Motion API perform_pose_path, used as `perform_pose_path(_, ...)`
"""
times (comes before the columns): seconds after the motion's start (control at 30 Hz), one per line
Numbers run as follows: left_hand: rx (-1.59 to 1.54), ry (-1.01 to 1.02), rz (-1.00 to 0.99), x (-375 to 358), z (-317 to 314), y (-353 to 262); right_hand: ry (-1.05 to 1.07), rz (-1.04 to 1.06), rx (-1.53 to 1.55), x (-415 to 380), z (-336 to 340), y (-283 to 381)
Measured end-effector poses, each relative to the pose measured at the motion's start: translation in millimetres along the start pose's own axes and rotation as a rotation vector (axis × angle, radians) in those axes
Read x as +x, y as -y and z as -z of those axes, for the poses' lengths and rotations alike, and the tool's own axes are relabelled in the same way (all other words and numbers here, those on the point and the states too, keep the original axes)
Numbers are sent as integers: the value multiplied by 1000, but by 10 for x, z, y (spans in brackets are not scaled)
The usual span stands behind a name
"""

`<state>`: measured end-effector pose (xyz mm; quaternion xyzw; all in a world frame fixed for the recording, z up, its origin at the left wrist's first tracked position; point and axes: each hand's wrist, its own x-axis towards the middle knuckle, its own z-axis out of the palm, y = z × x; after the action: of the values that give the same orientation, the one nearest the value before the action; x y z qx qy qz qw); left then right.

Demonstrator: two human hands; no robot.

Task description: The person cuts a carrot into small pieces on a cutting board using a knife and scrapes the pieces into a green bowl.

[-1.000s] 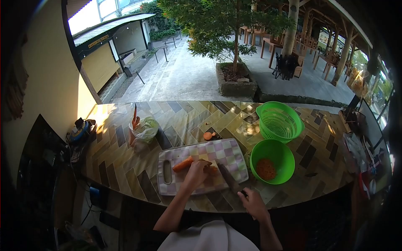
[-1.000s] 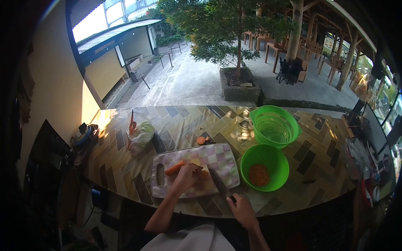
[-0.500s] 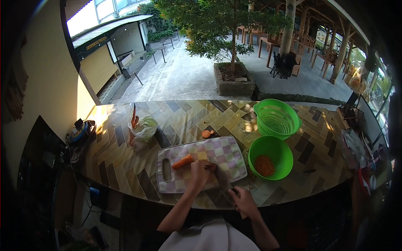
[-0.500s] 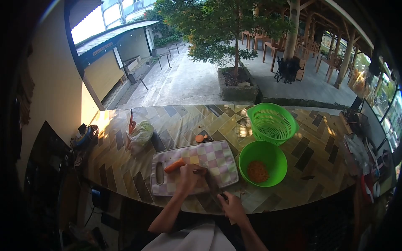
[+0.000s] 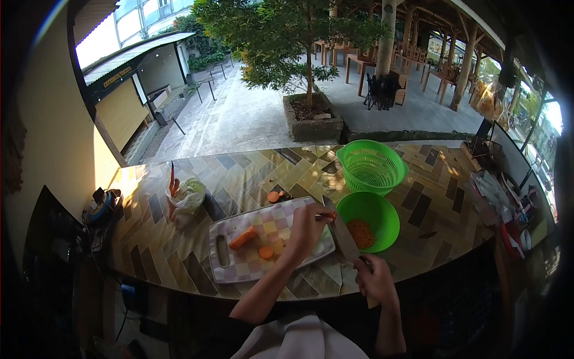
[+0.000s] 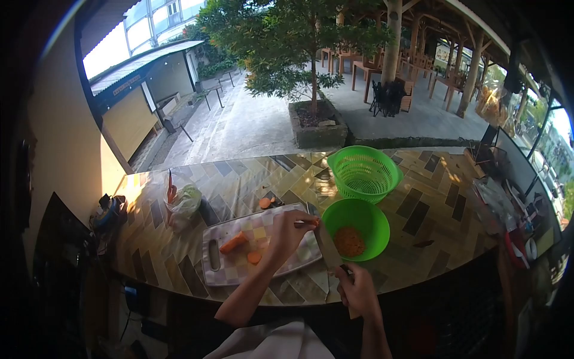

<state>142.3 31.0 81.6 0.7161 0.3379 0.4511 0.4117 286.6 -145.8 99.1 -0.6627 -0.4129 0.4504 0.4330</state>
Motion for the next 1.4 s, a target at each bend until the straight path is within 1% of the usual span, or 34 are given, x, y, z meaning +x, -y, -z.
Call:
perform_pose_path(0.13, -22, 33, -80, 149, -375, -99, -176, -20, -86, -117, 184, 87)
perform_pose_path(0.23, 219, 62, -149, 166, -528, 24, -367, 235, -382, -107, 244, -70)
perform_pose_path(0.27, 266, 96, -132, 136, -547, 72, -392, 227, -422, -129, 259, -63)
perform_pose_path(0.37, 195, 22, -91, 65, -631, 91, -432, 195, -501, -203, 285, -4)
perform_pose_path(0.47, 96, -49, -206, 32, -745, 18, -409, 146, -470, -226, 323, -44)
perform_pose_path(0.57, 66, 22, -230, -108, -852, 26, -399, 114, -390, -187, 340, -125)
perform_pose_path(0.67, 128, 175, -135, -214, -852, -20, -411, 136, -348, -149, 364, -201)
perform_pose_path(0.77, 373, 430, 85, -205, -764, -137, -425, 185, -347, -105, 395, -279)
perform_pose_path(0.83, 324, 244, -42, -204, -797, -27, -431, 213, -356, -90, 404, -294)
perform_pose_path(0.93, 222, -35, -220, -146, -856, -68, -389, 111, -366, -129, 406, -180)
perform_pose_path(0.97, 183, -129, -277, -125, -865, -95, -387, 115, -362, -144, 402, -146)
perform_pose_path(1.07, 152, 62, -349, -118, -854, -39, -378, 154, -374, -142, 406, -150)
perform_pose_path(1.13, 202, 87, -386, -159, -865, 24, -372, 215, -417, -91, 444, -261)
perform_pose_path(1.17, 226, 101, -404, -174, -871, 50, -375, 188, -398, -90, 452, -270)
perform_pose_path(1.27, 387, 319, -301, -197, -700, 29, -383, 136, -367, -117, 449, -181)
perform_pose_path(1.4, 435, 82, -283, -217, -550, 74, -382, 171, -387, -102, 433, -146)
